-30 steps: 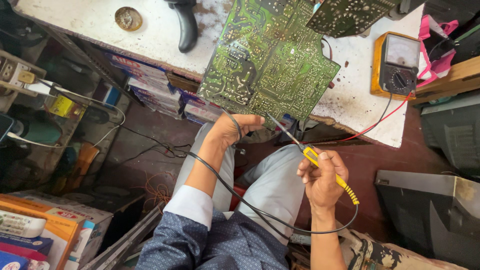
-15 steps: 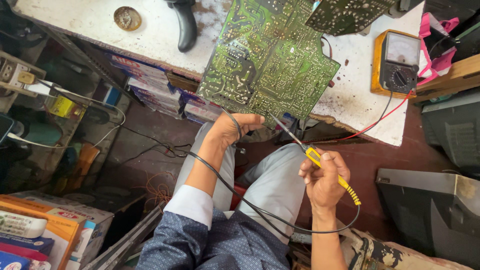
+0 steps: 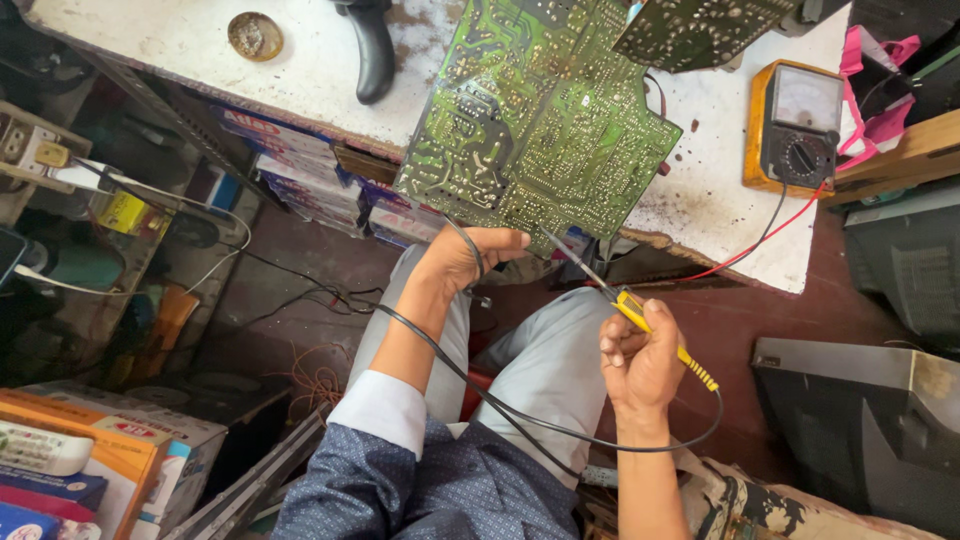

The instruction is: The person is repairing a circuit board. They use a soldering iron to work on the board's components and a multimeter to test electrical connections. The person repeatedly flips the board over to access different sides.

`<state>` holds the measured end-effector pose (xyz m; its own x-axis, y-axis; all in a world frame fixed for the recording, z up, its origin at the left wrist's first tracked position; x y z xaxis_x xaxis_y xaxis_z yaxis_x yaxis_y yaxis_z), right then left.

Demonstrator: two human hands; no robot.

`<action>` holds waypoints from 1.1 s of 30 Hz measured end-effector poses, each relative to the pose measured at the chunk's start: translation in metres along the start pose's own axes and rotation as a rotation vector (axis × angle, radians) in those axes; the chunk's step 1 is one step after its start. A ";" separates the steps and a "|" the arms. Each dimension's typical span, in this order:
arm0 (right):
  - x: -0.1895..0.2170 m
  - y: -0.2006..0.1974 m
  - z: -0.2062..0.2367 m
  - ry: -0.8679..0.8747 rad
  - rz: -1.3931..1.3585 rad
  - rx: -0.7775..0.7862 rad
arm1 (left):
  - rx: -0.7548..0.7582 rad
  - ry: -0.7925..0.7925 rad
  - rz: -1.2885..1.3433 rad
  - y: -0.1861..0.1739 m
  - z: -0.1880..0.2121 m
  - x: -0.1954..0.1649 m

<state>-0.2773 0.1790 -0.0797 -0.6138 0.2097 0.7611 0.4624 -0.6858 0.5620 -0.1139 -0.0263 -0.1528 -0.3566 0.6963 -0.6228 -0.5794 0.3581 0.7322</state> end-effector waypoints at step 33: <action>0.028 0.030 0.053 -0.472 0.333 0.145 | 0.009 0.002 0.006 0.002 0.002 0.000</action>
<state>-0.2467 0.2013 -0.0249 -0.0854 0.3098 0.9469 0.6845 -0.6724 0.2817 -0.1139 -0.0245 -0.1511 -0.3613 0.6971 -0.6193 -0.5707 0.3599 0.7381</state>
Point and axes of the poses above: each hand's wrist, its own z-axis away from the middle knuckle, its own y-axis out of the palm, x = y × z, the point moved 5 cm from there along -z, towards the middle knuckle, and after that the axes turned 9 degrees about -z, right-handed, at the moved point
